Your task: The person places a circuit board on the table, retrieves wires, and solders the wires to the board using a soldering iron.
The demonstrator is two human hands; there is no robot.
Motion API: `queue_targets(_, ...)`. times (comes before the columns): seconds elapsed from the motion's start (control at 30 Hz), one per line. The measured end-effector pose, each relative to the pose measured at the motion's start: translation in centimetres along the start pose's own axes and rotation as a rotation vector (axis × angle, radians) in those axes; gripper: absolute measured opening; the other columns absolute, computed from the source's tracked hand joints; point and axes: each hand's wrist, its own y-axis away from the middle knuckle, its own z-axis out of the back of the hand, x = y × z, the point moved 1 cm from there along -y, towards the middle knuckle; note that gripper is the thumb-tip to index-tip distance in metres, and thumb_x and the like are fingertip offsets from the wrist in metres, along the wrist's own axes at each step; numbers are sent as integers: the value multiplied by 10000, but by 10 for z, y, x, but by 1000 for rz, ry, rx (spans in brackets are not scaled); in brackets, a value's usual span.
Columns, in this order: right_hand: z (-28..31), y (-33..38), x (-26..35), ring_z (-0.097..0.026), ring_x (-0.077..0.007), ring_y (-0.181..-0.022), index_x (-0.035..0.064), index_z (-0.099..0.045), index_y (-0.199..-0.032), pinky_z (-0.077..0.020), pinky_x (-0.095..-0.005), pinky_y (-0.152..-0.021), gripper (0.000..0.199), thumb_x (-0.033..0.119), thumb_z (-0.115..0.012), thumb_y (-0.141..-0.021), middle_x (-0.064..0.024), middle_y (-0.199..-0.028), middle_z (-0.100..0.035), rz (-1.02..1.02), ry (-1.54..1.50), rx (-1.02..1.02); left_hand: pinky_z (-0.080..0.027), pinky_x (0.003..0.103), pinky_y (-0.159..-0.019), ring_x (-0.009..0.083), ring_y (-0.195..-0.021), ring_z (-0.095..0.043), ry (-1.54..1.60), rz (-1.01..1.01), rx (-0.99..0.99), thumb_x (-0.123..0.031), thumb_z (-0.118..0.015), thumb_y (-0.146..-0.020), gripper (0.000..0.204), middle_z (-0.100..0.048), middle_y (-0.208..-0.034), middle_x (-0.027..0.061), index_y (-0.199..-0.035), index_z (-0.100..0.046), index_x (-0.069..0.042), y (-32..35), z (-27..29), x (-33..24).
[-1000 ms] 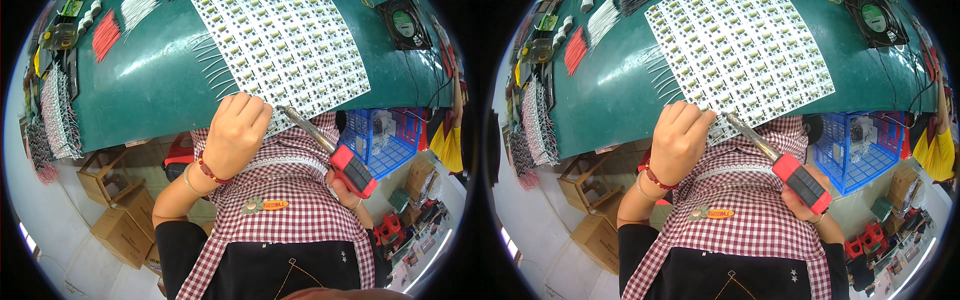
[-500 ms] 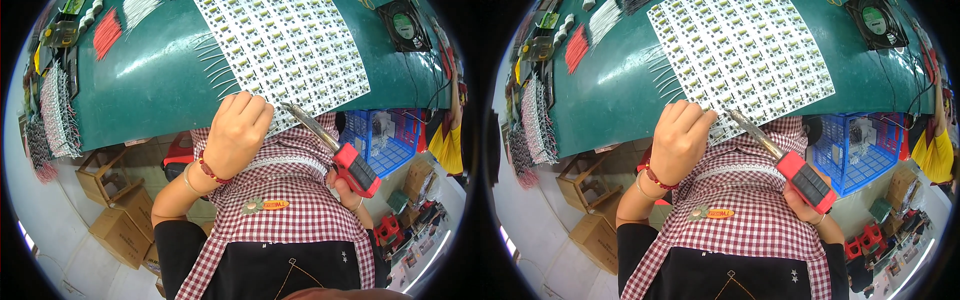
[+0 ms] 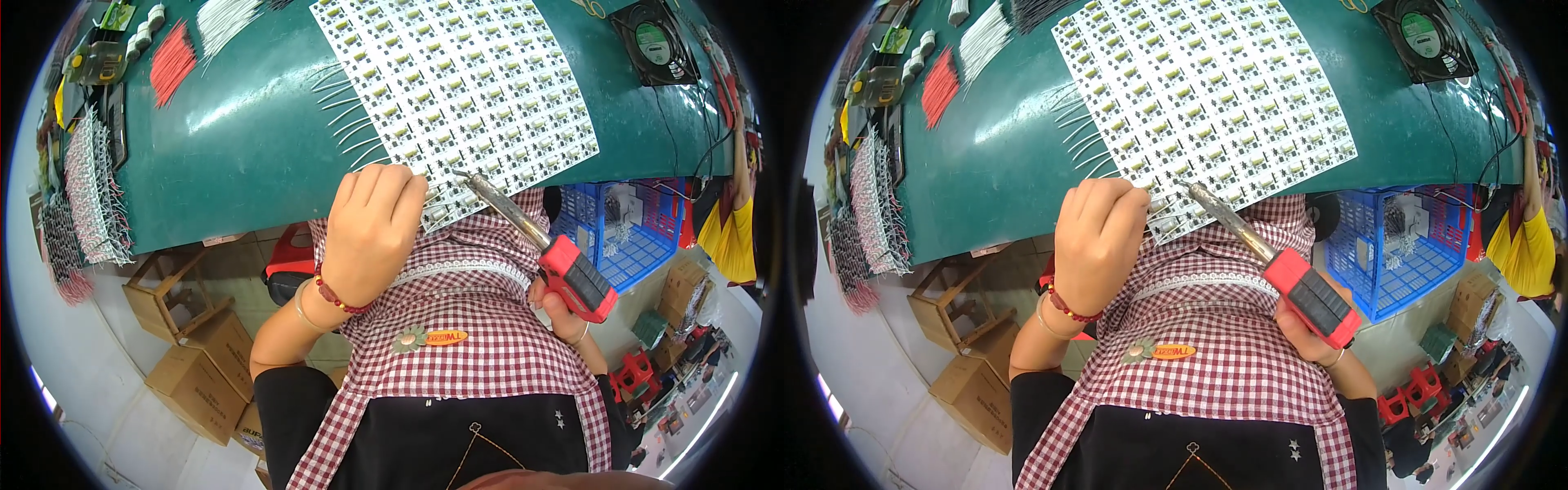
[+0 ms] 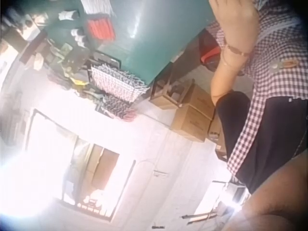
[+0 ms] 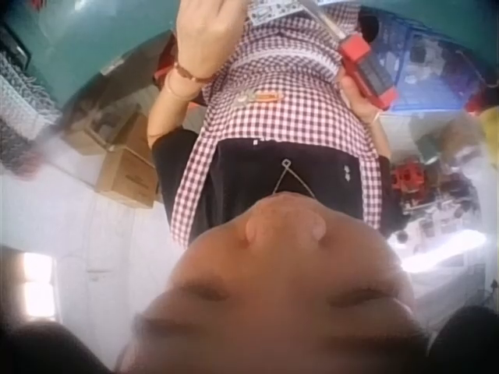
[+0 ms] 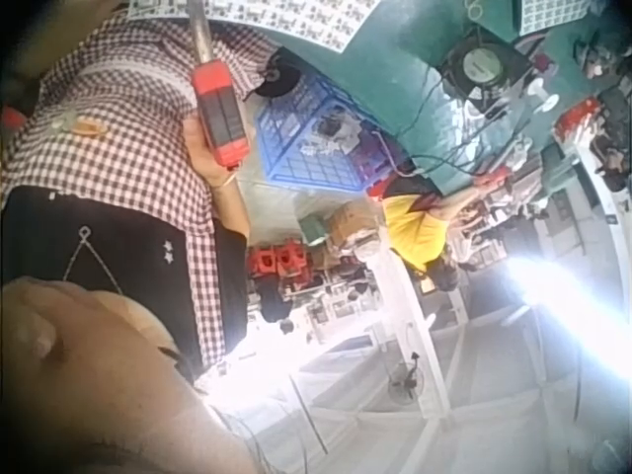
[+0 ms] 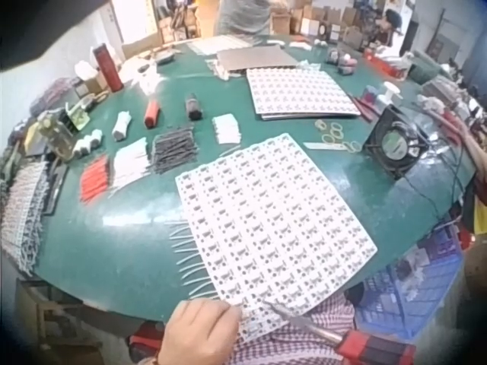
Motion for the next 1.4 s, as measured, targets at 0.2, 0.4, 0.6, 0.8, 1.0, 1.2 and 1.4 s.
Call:
queue_targets(0.2, -2, 3, -29, -659, -322, -707, -23, -702, -957, -504, -376, -607, 269, -5, -735, -691, -161, -851, -678, 104, 233, -69, -442, 365, -621, 257, -711, -531, 81, 32, -72, 87, -701, -694, 228, -516, -784, 82, -896, -648, -4, -1, -7, 1)
queue_targets(0.4, -7, -14, -5, -656, -309, -688, -4, -711, -926, -505, -373, -593, 226, 60, -740, -711, -143, -803, -676, 44, -49, -24, -439, 371, -610, 259, -688, -517, 69, 33, -41, 89, -699, -676, 241, -470, -746, 82, -893, -654, -8, 1, -11, 1)
queue_targets(0.6, -10, -19, 0, -646, -288, -642, 24, -701, -845, -495, -363, -565, 153, 110, -741, -724, -113, -770, -670, 105, 10, -31, -439, 369, -599, 258, -681, -515, 73, 48, -71, 97, -689, -664, 251, -462, -735, 82, -886, -656, -15, 1, -14, -1)
queue_targets(0.8, -8, -27, 17, -635, -260, -624, 59, -686, -803, -479, -355, -551, 127, 137, -749, -724, -76, -737, -642, 89, 15, -19, -440, 369, -594, 258, -677, -520, 76, 59, -87, 102, -683, -661, 249, -466, -731, 83, -880, -656, -15, 2, -16, -1)
queue_targets(1.0, -8, -30, 20, -626, -256, -617, 62, -686, -806, -468, -352, -554, 153, 158, -759, -711, -69, -765, -643, 141, 77, -28, -442, 371, -600, 265, -683, -527, 95, 86, -80, 109, -674, -666, 238, -469, -731, 90, -873, -660, -7, 1, -16, -3)
queue_targets(1.2, -7, -30, 18, -636, -278, -639, 53, -693, -832, -476, -361, -563, 170, 134, -750, -694, -93, -786, -653, 187, 82, -2, -445, 375, -607, 271, -690, -532, 92, 99, -69, 112, -669, -671, 233, -473, -735, 95, -876, -662, 0, 0, -15, -4)
queue_targets(1.4, -7, -24, 18, -658, -308, -673, 32, -695, -855, -506, -379, -596, 193, 111, -741, -685, -130, -811, -673, 282, 244, -74, -447, 378, -611, 275, -694, -535, 101, 104, -67, 113, -669, -671, 233, -477, -739, 97, -875, -662, 1, 0, -15, -5)
